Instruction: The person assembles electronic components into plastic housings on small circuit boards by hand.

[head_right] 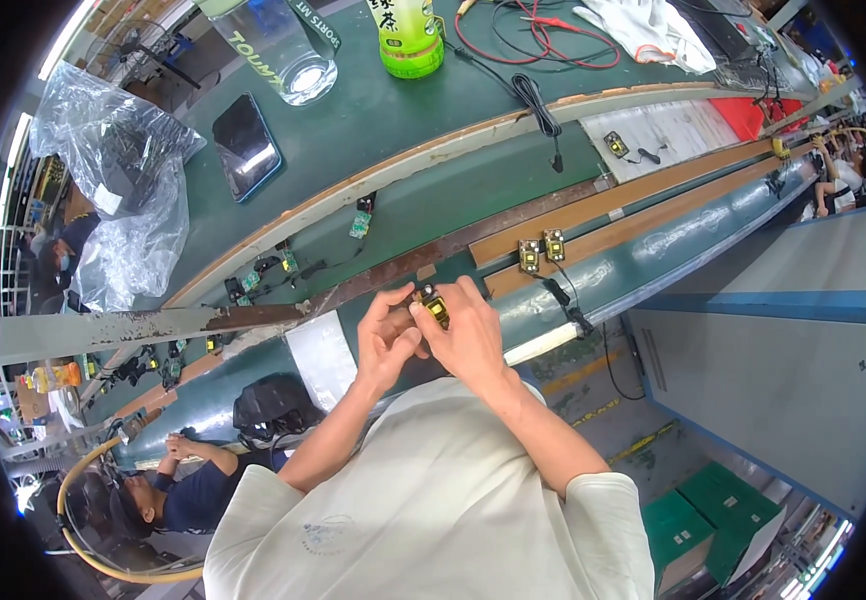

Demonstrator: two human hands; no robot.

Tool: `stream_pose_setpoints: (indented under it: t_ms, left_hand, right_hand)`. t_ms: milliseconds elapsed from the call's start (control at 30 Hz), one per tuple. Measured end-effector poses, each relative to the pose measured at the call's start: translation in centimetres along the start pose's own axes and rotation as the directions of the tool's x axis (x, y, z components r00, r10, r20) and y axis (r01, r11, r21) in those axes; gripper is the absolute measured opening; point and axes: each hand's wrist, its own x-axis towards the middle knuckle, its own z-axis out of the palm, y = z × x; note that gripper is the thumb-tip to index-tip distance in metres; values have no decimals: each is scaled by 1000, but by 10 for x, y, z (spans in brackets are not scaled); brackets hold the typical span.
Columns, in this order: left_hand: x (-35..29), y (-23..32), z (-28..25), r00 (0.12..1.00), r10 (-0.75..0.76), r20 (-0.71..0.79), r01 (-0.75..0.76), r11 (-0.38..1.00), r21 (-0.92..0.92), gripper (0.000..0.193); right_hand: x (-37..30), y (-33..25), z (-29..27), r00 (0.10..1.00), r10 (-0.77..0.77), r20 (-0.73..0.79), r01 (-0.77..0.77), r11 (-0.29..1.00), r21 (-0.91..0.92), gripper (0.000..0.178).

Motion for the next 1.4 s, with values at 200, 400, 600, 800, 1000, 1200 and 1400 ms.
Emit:
stream_pose_setpoints:
  t_ms: [200,400,600,800,1000,1200,1400]
  left_hand:
    - [17,-17,22,993,35,-113,-55,983,-176,41]
    - [28,-47,30,993,-98,-62,77,957,-278,38]
    - [55,-118,17,917,-397,43,397,918,20,50]
    - [149,-148,-56,967,90,-240,82,779,622,67]
    - [262,-149,-125,966,-140,-219,254,333,908,69]
    - [303,-237,-277,950,239,-200,-84,815,574,49]
    - [260,-135,-99,993,96,72,-72,-4,997,39]
  right_hand:
    - [-10,10,-6,997,-76,33,79,994,-77,36]
    - [-17,51,-9,891,313,328,-452,679,579,59]
    - [-10,160,10,913,325,247,-323,945,-53,55]
    - [19,219,32,947,317,-42,-320,937,-139,40]
    - [55,212,-31,892,449,-46,-417,782,-464,31]
    - [76,176,-8,998,34,-46,-53,841,-538,20]
    - [-14,171,76,925,170,340,-30,924,-380,19]
